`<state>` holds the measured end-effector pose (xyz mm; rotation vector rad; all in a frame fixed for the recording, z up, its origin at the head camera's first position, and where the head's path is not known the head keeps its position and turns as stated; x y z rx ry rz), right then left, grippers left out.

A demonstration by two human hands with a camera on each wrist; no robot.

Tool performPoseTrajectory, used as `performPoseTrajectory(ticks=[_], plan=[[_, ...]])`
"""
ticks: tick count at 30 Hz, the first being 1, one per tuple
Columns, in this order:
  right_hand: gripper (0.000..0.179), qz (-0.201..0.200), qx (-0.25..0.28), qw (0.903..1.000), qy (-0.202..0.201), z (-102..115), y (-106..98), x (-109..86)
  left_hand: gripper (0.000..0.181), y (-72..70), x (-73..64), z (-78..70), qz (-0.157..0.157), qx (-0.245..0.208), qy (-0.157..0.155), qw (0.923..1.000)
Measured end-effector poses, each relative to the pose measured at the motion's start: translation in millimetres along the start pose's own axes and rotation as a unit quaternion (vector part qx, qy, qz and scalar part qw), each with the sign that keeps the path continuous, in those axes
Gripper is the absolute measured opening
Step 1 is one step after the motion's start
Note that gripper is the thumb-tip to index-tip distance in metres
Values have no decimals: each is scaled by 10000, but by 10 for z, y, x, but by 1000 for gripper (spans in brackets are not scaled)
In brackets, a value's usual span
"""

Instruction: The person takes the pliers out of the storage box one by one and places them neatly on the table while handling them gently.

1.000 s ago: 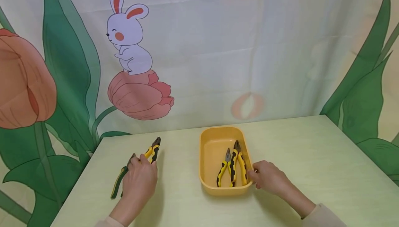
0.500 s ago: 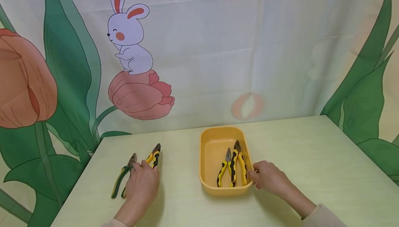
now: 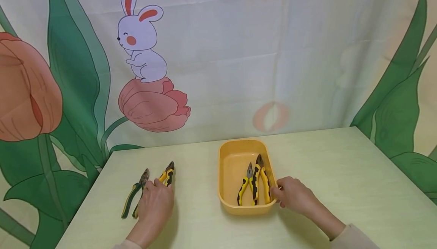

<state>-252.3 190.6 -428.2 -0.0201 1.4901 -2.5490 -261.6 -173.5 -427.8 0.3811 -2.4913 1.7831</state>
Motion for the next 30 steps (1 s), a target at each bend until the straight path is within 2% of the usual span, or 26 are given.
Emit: performPoseTrajectory(ticks=[6,15,24,30], plan=[[25,16,-32,10000,-25,2,4,1,52,37,28,24,115,49,-100,9999],[25,49,-72,10000,17,10,-4,3,49,46,22,-24,20,241,288,9993],[22,77,-72,9999,46,9,-5,7,48,63,25,-29,56,48,113,9999],[22,82,-71,9999,64,6,-6,9,47,81,34,-37,74,19,160,9998]])
Point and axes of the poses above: each hand's wrist, its own x-axis towards the middle knuckle, its own y-axis out of the palm, z = x × y, the point moved 5 cm from there along x, towards the middle knuckle, and after that the axes turned 9 degrees about -x, right-handed, at the moved point
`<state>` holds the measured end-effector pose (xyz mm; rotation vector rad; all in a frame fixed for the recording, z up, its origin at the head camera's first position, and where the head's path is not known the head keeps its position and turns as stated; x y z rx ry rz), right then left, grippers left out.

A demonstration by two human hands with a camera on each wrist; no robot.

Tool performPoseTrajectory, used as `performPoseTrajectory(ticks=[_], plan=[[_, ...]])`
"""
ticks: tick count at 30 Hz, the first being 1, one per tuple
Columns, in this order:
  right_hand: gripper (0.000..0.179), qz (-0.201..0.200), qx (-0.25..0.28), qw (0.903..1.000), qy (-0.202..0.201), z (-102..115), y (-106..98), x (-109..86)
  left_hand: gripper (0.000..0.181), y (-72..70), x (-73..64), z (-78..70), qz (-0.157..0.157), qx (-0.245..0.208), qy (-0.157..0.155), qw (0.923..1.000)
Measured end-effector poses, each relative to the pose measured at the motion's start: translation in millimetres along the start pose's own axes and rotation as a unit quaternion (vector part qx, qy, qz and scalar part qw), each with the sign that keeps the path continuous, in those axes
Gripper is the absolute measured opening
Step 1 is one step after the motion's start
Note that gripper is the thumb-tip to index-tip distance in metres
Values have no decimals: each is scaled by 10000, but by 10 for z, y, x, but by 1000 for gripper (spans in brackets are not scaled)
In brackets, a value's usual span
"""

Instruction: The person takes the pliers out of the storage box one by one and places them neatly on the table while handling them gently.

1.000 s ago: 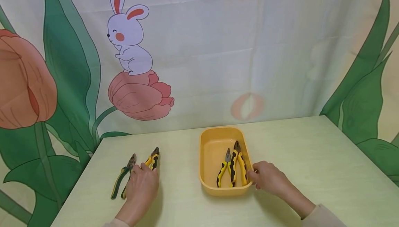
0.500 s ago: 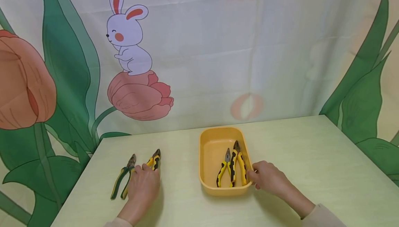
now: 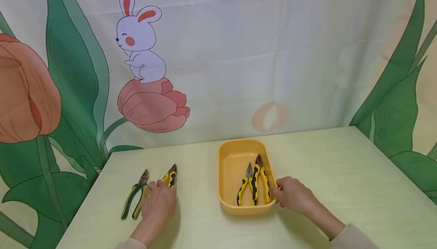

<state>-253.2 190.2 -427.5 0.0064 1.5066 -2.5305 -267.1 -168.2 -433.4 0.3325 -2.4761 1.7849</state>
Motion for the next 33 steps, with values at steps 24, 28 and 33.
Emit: performPoseTrajectory(ticks=[24,28,33], plan=[[25,-52,-51,10000,-29,0,0,-2,50,-22,56,-83,511,-120,-150,9985],[24,-50,-70,10000,-1,1,-1,-6,50,-51,71,-85,622,-45,-98,9980],[23,-108,-70,9999,-33,2,-1,-6,48,-88,111,-92,733,142,-62,9972]])
Point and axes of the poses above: each hand's wrist, its own x-axis towards the middle knuckle, its own y-axis out of the palm, z = x × y, the point moved 5 cm from there along x, towards the middle knuckle, and after that the axes turned 9 degrees about -x, right-handed, at the moved point
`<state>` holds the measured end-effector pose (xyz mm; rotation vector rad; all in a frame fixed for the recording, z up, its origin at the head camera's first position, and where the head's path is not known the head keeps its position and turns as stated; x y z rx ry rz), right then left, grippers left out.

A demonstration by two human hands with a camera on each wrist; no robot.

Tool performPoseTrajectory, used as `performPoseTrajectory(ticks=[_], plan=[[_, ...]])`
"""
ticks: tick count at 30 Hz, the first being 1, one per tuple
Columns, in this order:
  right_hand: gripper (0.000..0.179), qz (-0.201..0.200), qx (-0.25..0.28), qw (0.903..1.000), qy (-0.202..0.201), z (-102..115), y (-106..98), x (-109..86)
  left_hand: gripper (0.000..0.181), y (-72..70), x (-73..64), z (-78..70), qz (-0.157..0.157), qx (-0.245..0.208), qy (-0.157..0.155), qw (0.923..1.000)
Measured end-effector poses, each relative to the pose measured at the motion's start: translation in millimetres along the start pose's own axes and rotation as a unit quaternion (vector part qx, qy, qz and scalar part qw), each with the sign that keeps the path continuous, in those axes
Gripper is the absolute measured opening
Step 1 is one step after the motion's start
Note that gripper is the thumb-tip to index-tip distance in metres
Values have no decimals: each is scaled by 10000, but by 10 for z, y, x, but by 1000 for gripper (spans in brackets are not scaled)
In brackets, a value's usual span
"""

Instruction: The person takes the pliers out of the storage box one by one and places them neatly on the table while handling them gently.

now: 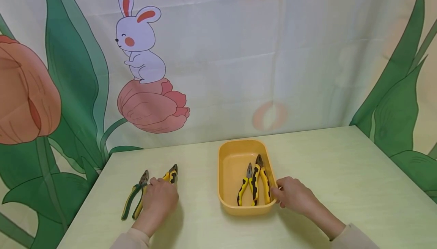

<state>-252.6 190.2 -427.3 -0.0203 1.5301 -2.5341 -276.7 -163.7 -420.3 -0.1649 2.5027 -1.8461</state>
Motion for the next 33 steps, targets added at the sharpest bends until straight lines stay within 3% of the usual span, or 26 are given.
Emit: performPoseTrajectory(ticks=[11,18,33], plan=[[23,37,49,10000,23,-8,-3,5,36,11,34,-11,261,-100,-131,9995],[23,115,79,9999,69,-16,8,8,42,25,28,-4,282,-91,-251,9992],[23,127,152,9998,79,-8,10,1,33,74,-21,12,393,-87,-276,9988]])
Point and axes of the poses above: each hand's wrist, its own x-axis towards the middle knuckle, its own y-axis out of the palm, z = x × y, the point moved 5 cm from there along x, towards the middle knuckle, and after that the axes turned 9 degrees about -x, right-handed, at the moved point
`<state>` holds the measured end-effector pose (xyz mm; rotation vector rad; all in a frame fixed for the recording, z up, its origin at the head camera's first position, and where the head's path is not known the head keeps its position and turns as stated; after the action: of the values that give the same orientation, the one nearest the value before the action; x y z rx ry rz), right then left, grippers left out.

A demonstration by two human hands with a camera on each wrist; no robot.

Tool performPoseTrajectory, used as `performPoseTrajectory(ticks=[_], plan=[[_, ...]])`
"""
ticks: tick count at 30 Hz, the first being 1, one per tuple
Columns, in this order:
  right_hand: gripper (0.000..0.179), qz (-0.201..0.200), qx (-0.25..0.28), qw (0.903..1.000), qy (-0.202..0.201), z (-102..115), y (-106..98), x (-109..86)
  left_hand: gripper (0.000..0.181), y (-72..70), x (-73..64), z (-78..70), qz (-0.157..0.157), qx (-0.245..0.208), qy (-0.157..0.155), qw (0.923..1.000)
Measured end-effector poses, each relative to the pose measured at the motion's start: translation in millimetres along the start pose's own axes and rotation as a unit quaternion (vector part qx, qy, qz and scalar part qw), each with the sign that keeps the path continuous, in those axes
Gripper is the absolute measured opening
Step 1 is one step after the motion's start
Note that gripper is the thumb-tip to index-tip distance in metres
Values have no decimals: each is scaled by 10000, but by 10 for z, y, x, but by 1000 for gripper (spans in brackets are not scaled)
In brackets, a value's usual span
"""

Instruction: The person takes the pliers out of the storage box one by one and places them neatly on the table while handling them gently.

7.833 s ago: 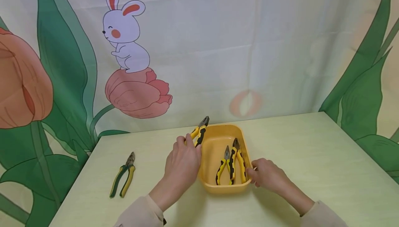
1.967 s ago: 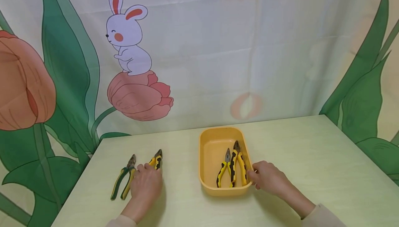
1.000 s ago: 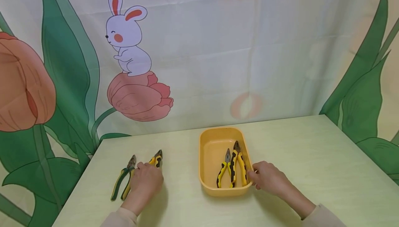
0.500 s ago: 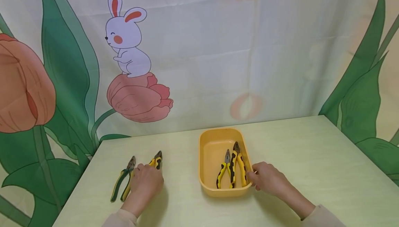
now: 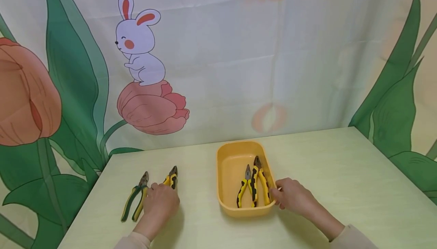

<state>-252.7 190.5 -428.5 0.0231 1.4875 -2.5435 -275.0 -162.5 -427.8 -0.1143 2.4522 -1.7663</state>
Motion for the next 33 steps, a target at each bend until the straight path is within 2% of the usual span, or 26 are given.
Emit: performPoseTrajectory(ticks=[6,14,22,33], plan=[[26,-20,178,9997,-141,11,17,1,35,11,-9,18,-65,-47,7,10000],[21,134,626,9979,72,13,49,-14,38,12,-12,30,-56,-128,-31,9999],[21,83,825,9965,140,29,69,-20,34,28,-8,30,-8,-142,-155,9998],[23,88,941,9953,187,26,81,-20,41,78,-9,51,-138,-175,-183,9996]])
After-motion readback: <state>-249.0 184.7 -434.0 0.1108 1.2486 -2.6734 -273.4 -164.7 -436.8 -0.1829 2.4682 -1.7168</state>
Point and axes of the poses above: each hand's wrist, its own x-axis towards the middle knuckle, its own y-axis out of the palm, z = x × y, the point moved 5 cm from there along x, towards the middle knuckle, and after that the axes turned 9 degrees about -x, right-handed, at the moved point
